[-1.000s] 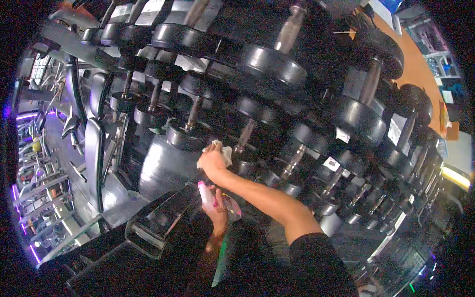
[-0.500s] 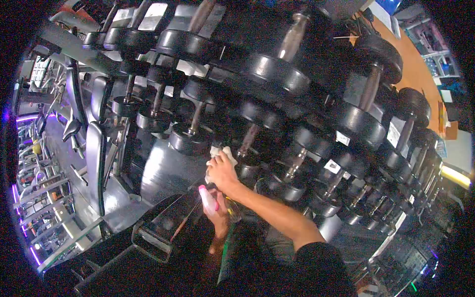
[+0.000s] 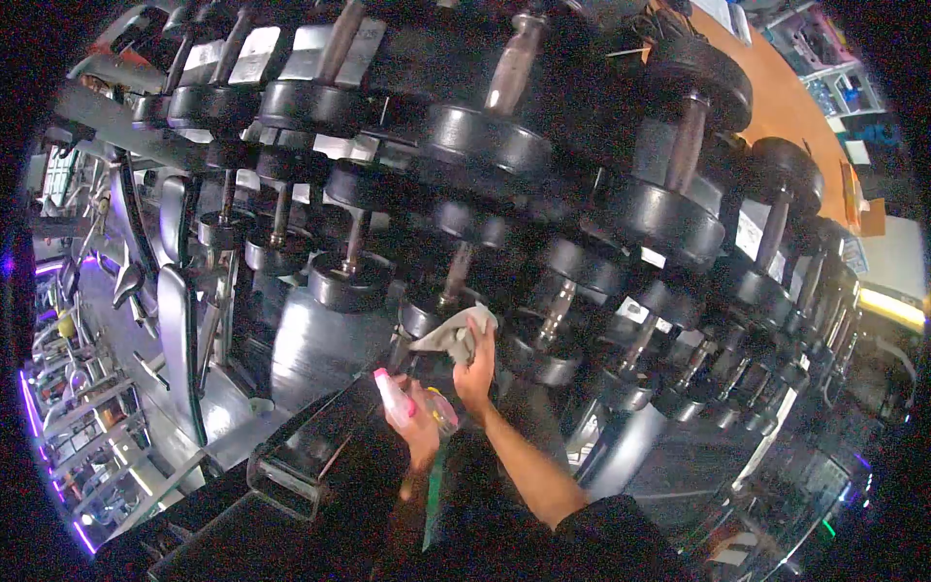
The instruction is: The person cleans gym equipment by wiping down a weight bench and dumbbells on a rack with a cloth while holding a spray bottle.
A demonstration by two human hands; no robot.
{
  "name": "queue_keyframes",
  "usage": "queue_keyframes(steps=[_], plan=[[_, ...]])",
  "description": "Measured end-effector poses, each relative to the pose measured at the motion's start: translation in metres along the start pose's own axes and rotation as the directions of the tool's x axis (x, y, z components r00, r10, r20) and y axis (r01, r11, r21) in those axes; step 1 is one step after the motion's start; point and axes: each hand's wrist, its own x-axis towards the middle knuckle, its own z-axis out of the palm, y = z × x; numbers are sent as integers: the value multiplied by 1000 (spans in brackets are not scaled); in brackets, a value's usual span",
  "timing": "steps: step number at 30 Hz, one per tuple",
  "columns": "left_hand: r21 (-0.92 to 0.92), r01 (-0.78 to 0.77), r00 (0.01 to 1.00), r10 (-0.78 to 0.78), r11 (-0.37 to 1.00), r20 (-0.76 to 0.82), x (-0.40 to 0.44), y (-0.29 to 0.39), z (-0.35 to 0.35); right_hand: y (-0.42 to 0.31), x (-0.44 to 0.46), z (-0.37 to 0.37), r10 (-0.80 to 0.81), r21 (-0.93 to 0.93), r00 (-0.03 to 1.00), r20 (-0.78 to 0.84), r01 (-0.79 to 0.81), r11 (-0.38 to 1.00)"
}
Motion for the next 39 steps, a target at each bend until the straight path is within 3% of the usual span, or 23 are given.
queue_keyframes(steps=[2,3,4,6,8,9,14,16,18,20,21,23,24,25,27,29,30,32,33,34,37,38,39], plan=[[-132,136,991,-136,982,12,-2,-15,0,27,-7,22,525,423,846,-97,-442,791],[-126,136,991,-136,983,6,-2,-6,2,-11,7,11,674,610,738,-36,-518,600],[-127,135,991,-135,983,2,-2,-7,2,30,-1,15,756,545,647,99,-671,502],[-89,27,1000,-27,996,5,0,-10,2,30,2,14,844,725,472,254,-671,158],[-126,80,997,-78,989,18,-1,-10,2,52,-6,13,711,781,600,367,-614,115],[-162,134,991,-129,978,41,-2,-10,1,54,-4,10,710,789,564,420,-614,21],[-152,117,993,-115,981,18,-3,-17,-1,79,-14,14,566,785,649,508,-619,7],[-105,109,994,-108,988,19,1,-12,2,63,-10,22,707,841,601,374,-541,15],[-191,182,983,-185,964,3,1,-2,5,27,-13,22,823,857,548,148,-487,170],[-66,7,995,-14,998,-102,3,-1,4,33,-28,20,755,701,651,75,-573,424],[-92,13,994,-23,996,-108,3,-1,3,21,-28,15,754,696,651,81,-579,425],[-129,75,988,-91,989,-122,3,4,2,-40,-18,-7,531,458,847,-28,-461,760],[-166,134,979,-157,977,-128,4,7,1,-65,-9,-14,529,457,848,-17,-464,759],[-164,136,977,-160,977,-138,6,9,-1,-89,1,-20,408,470,913,19,-369,802],[-124,-71,971,40,990,-236,9,13,-3,-103,23,-18,63,382,991,116,-103,918],[-242,-9,972,-48,970,-229,8,23,-5,-120,63,-12,-320,70,877,359,316,946],[-357,51,969,-132,933,-207,7,29,-6,-134,83,-8,-417,-106,735,536,548,830],[-318,41,967,-118,947,-226,5,30,-7,-79,87,43,-332,-237,493,804,779,580],[-356,62,966,-145,933,-213,3,24,-8,-74,89,58,-258,-275,325,910,938,211],[-391,82,965,-171,917,-197,5,28,-9,-77,83,70,-159,-285,287,944,958,40],[-227,47,972,-97,973,-214,8,38,-12,-85,85,96,3,-220,220,975,975,1],[-162,63,981,-91,985,-173,8,39,-12,-90,91,105,111,-205,197,974,976,71],[-265,94,969,-149,960,-196,7,35,-8,-91,93,110,216,-197,165,962,970,139]])
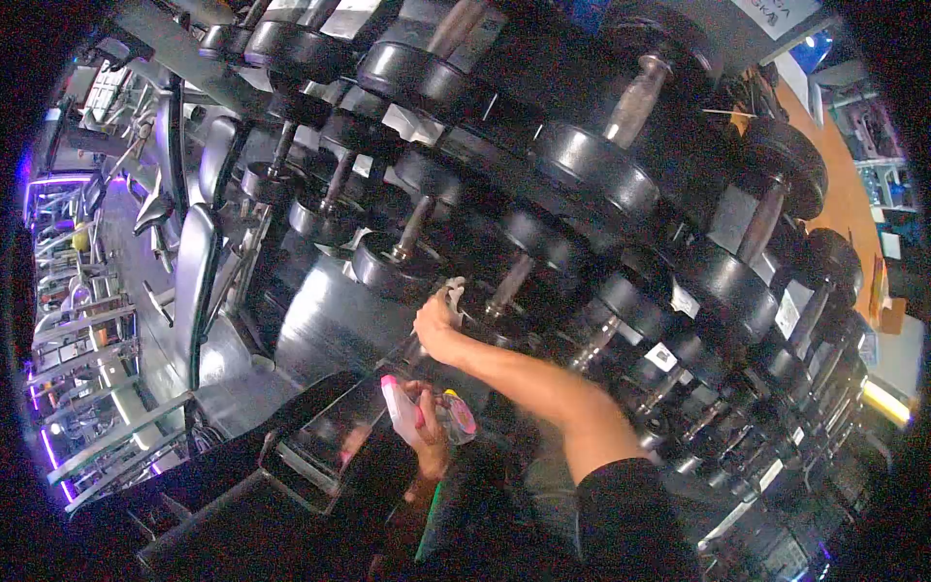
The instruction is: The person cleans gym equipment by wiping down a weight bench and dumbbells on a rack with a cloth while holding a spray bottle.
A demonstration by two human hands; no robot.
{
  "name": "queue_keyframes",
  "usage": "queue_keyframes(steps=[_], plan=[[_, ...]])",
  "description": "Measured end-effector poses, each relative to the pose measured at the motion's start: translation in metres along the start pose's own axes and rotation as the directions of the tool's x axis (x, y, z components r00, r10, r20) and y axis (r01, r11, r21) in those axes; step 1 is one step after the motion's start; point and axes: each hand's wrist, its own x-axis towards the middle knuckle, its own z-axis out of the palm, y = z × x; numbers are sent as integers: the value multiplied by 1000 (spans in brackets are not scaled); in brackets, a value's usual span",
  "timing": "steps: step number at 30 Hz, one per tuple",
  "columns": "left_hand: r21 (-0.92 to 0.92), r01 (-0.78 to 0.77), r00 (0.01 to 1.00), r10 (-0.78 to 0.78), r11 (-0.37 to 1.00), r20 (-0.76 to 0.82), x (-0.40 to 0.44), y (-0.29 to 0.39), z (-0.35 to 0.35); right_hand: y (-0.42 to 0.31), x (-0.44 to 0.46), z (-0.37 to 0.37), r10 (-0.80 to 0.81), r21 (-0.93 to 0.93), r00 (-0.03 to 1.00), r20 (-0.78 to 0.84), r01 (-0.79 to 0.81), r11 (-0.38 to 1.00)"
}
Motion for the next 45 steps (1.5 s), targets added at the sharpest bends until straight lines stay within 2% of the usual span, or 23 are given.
queue_keyframes(steps=[5,8,9,12,15,17,19,20,21,22,23,25,26,27,29,31,33,35,37,38,39,43,45], plan=[[-30,-8,999,9,1000,36,3,-18,-7,-18,11,23,146,-24,989,-20,-147,989],[-121,43,999,-43,992,7,3,9,2,-4,-34,29,247,358,836,-490,-65,931],[-136,65,998,-62,989,27,1,20,7,2,-52,32,255,355,836,-487,-77,932],[-141,59,997,-51,988,59,-1,2,5,7,-103,49,248,365,644,-724,52,930],[-31,-66,994,68,997,85,-1,-13,0,-3,-148,77,309,453,650,-695,62,889],[7,-131,989,130,991,78,-4,-5,5,-12,-173,97,482,728,681,-551,111,676],[199,-204,969,168,959,184,-10,17,9,-23,-193,119,596,965,788,-157,-7,264],[192,-212,966,175,958,191,-11,17,11,-25,-204,130,604,964,780,-162,-6,266],[222,-297,941,246,929,231,-12,16,11,-28,-214,138,651,996,755,-75,22,89],[252,-380,910,312,890,272,-13,13,10,-34,-221,146,679,994,734,20,58,-93],[255,-387,908,317,886,275,-14,10,8,-42,-225,154,680,993,733,18,66,-97],[108,-238,927,193,965,323,-16,-4,7,-59,-220,181,725,928,687,48,238,-287],[87,-224,933,188,971,307,-17,-11,8,-64,-220,183,658,840,732,177,237,-489],[90,-221,932,183,971,313,-21,-17,6,-67,-222,187,659,838,729,184,234,-493],[156,-306,892,226,939,391,-26,-18,5,-64,-232,168,392,477,842,371,190,-858],[118,-218,893,149,969,424,-34,-28,-1,-67,-234,169,357,427,854,378,181,-886],[133,-130,893,58,983,446,-46,-35,-11,-64,-242,165,235,119,935,265,210,-970],[90,-72,888,23,993,460,-57,-54,-23,-68,-246,176,226,-1,969,95,227,-974],[114,-220,887,150,969,437,-72,-59,-27,-72,-256,178,253,107,955,154,238,-965],[51,-86,912,58,995,406,-82,-60,-30,-72,-261,180,252,108,957,140,239,-965],[50,-100,913,71,994,401,-90,-53,-30,-73,-265,183,224,136,963,152,204,-969],[303,-267,910,135,915,392,-122,-33,-42,-74,-291,184,219,107,966,134,206,-973],[160,-115,918,44,980,394,-130,-42,-50,-76,-302,185,286,113,952,112,273,-955]])
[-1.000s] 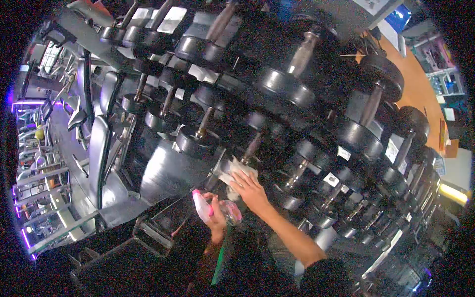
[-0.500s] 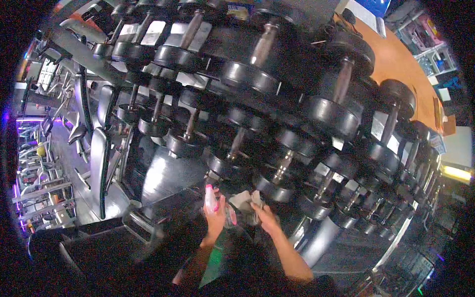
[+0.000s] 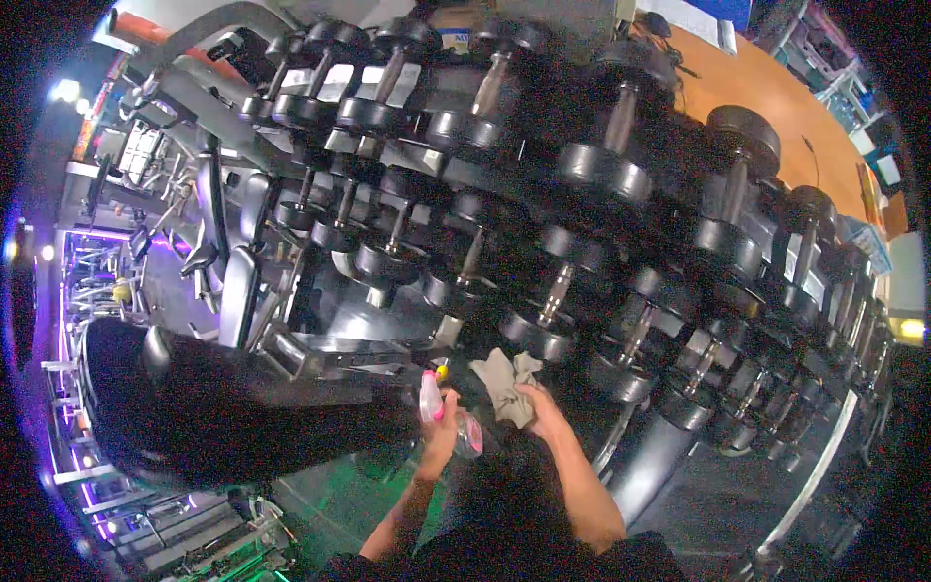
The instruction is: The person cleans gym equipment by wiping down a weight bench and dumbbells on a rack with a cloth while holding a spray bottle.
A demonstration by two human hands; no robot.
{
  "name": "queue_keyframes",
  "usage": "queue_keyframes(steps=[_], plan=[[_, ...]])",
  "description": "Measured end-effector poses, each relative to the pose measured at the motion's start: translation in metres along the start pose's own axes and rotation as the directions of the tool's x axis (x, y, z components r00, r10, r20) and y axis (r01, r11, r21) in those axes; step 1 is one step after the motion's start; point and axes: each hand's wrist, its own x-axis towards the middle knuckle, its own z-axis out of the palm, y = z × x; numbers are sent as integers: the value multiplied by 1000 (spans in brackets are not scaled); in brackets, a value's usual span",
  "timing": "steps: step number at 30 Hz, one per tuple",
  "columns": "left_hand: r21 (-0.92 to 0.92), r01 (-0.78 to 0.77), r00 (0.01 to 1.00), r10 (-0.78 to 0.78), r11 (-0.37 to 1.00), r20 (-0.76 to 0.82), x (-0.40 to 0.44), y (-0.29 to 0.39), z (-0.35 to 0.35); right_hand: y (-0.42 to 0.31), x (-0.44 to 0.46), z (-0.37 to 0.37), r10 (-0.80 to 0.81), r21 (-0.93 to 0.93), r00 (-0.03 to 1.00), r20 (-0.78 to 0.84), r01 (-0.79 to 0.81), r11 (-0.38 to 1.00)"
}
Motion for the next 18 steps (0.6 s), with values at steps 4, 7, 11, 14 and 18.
queue_keyframes(steps=[4,7,11,14,18], plan=[[285,-368,927,374,885,36,-18,6,-5,3,-10,-30,-94,122,987,-132,110,986],[74,-217,972,208,973,106,-20,-8,-14,1,-19,-40,-90,222,993,-70,103,970],[34,-75,974,66,997,216,-17,-4,-25,13,-17,-30,-84,221,995,-60,95,971],[15,-146,952,136,989,274,-8,-1,-33,28,7,-12,-79,180,990,-118,100,978],[82,-150,959,125,985,255,0,-25,-50,65,60,3,-166,315,981,-101,190,930]])
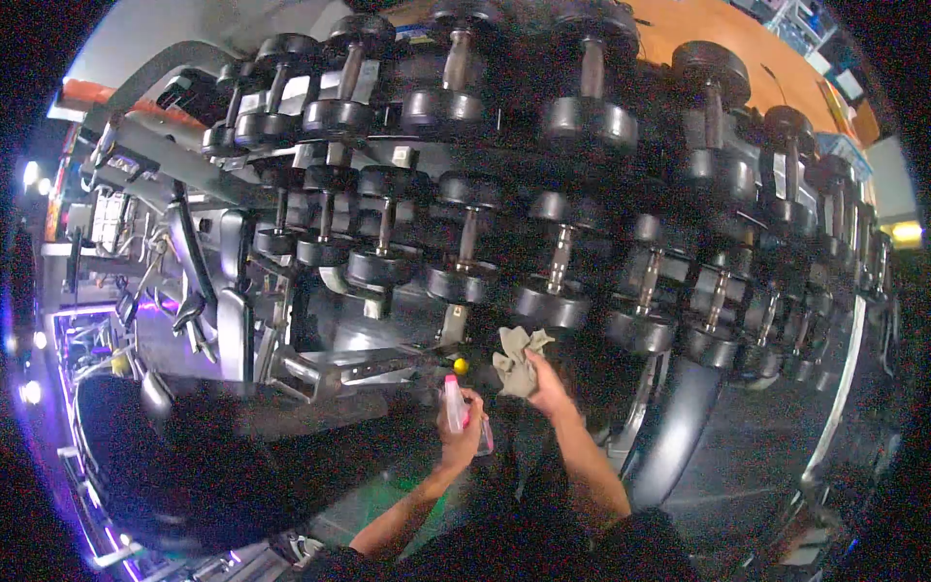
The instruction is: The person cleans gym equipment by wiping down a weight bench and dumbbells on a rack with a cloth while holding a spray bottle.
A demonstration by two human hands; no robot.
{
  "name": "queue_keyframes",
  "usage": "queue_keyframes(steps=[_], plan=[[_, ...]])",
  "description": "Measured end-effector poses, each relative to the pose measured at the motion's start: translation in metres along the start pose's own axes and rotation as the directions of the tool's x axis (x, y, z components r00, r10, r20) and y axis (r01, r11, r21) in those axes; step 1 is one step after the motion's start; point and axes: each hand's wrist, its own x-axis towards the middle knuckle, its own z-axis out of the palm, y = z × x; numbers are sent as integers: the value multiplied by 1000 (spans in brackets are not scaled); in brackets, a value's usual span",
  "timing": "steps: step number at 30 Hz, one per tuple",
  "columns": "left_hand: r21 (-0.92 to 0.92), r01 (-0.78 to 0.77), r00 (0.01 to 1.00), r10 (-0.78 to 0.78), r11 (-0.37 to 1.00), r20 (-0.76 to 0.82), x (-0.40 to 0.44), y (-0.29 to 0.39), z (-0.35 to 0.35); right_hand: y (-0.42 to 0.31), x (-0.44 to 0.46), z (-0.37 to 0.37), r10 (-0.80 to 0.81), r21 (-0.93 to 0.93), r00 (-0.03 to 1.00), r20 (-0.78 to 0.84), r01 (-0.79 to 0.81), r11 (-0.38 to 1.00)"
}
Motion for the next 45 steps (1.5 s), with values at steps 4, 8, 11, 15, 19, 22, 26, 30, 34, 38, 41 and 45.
queue_keyframes(steps=[4,8,11,15,19,22,26,30,34,38,41,45], plan=[[69,-81,997,80,994,20,9,-10,-12,37,46,7,-101,16,993,63,100,995],[88,-43,990,31,995,134,20,-10,-23,52,67,30,-288,8,950,122,290,957],[98,-144,980,128,985,155,25,-12,-26,56,95,29,-252,66,957,142,245,967],[42,9,992,-14,999,129,23,-22,-25,55,134,23,-181,299,983,25,165,940],[50,64,993,-69,997,93,21,-30,-20,54,174,3,-98,441,984,-149,155,884],[81,86,987,-97,993,129,16,-34,-25,60,192,-15,-180,394,983,-25,175,902],[138,-161,984,148,977,95,24,-42,-25,55,231,-18,-177,583,981,-74,187,791],[47,-113,993,111,993,36,19,-46,-22,31,205,47,-113,615,962,-249,247,749],[25,-20,995,18,999,98,15,-46,-27,40,188,33,-127,568,982,-143,186,801],[42,-21,989,15,999,144,18,-42,-27,69,141,24,-168,524,948,271,1,852],[220,-296,951,267,930,154,28,-32,-28,64,105,59,-17,430,991,134,-43,902],[78,-10,998,5,997,60,19,-37,-25,70,144,33,128,392,992,-8,-115,913]])
